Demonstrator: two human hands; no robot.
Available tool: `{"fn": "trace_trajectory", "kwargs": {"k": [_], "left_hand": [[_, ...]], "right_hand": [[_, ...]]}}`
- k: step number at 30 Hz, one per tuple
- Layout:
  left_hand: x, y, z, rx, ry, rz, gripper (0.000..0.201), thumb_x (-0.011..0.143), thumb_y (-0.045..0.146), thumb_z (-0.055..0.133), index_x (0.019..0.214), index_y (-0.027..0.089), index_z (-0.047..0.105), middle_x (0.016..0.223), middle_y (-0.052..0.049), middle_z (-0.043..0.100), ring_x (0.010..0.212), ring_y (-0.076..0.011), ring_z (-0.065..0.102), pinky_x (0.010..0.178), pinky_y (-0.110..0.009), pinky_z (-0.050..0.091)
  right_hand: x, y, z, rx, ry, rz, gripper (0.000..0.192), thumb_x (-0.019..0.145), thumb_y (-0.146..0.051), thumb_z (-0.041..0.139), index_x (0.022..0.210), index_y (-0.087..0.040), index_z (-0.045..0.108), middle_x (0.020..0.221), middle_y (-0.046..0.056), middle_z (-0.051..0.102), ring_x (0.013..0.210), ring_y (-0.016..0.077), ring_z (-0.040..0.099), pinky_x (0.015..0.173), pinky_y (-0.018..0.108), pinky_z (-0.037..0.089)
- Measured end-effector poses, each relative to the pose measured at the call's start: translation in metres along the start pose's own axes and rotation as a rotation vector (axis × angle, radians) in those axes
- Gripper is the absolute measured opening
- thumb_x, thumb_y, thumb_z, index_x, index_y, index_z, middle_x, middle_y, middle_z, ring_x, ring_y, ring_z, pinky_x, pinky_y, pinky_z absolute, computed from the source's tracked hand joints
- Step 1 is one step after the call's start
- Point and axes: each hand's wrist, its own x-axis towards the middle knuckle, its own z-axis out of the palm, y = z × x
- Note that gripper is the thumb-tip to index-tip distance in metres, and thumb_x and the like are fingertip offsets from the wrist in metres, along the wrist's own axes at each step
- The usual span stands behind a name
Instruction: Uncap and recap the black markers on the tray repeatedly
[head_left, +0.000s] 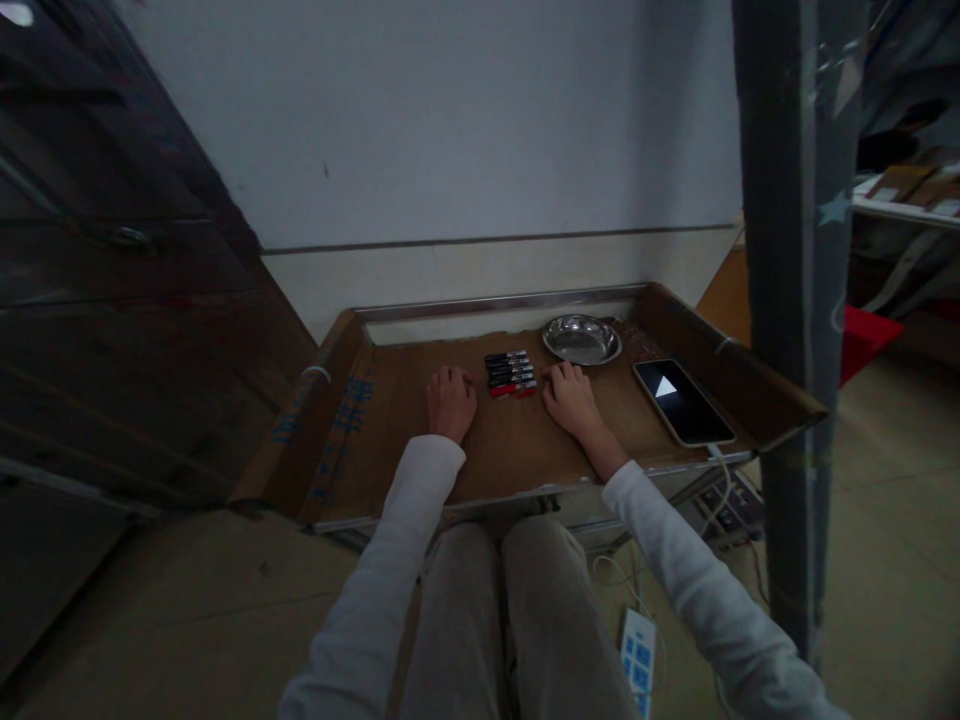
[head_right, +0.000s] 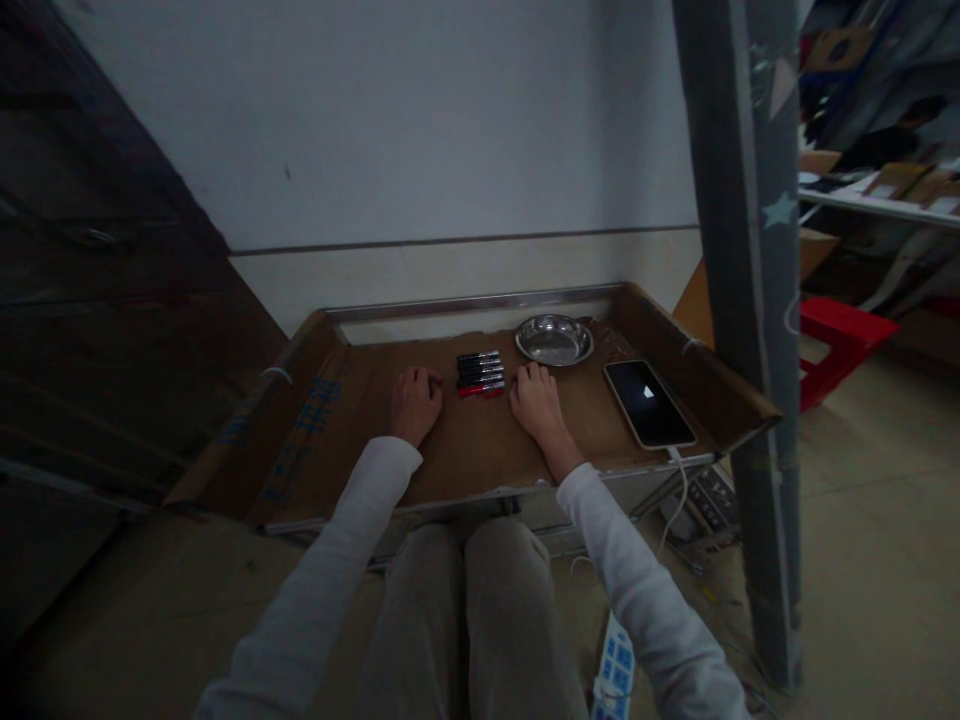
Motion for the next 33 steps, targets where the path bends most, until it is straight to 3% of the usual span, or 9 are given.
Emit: {"fn": "trace_trajectory", "kwargs": {"k": [16,30,33], "left_hand": [[-0.003,0.002,0.0,-0.037,0.009,0.021,0.012,0.084,0.016,0.042,0.093,0.018,0.05,0.105,-0.014,0.052,0.101,-0.0293,0.048,0.085,-0.045,0.038],[-0.004,0.008,-0.001,0.008,0.01,0.039,0.012,0.084,0.016,0.043,0.095,0.015,0.05,0.104,-0.014,0.052,0.103,-0.0291,0.048,0.088,-0.045,0.038],[-0.002,0.009,-0.004,-0.09,0.005,0.152,0.013,0.084,0.013,0.042,0.093,0.016,0.05,0.101,-0.011,0.053,0.098,-0.0245,0.05,0.088,-0.04,0.04]], "right_hand": [[0.001,0.004,0.004,0.056,0.029,-0.037,0.025,0.087,-0.02,0.04,0.106,-0.015,0.056,0.107,0.016,0.054,0.099,0.0282,0.045,0.08,0.039,0.037],[0.003,0.004,0.002,0.126,0.063,-0.075,0.025,0.086,-0.017,0.04,0.105,-0.013,0.056,0.103,0.014,0.057,0.097,0.0256,0.048,0.081,0.037,0.038],[0.002,0.0,-0.007,0.201,0.109,-0.111,0.025,0.088,-0.018,0.038,0.104,-0.014,0.057,0.101,0.012,0.057,0.097,0.0243,0.049,0.084,0.036,0.038]]}}
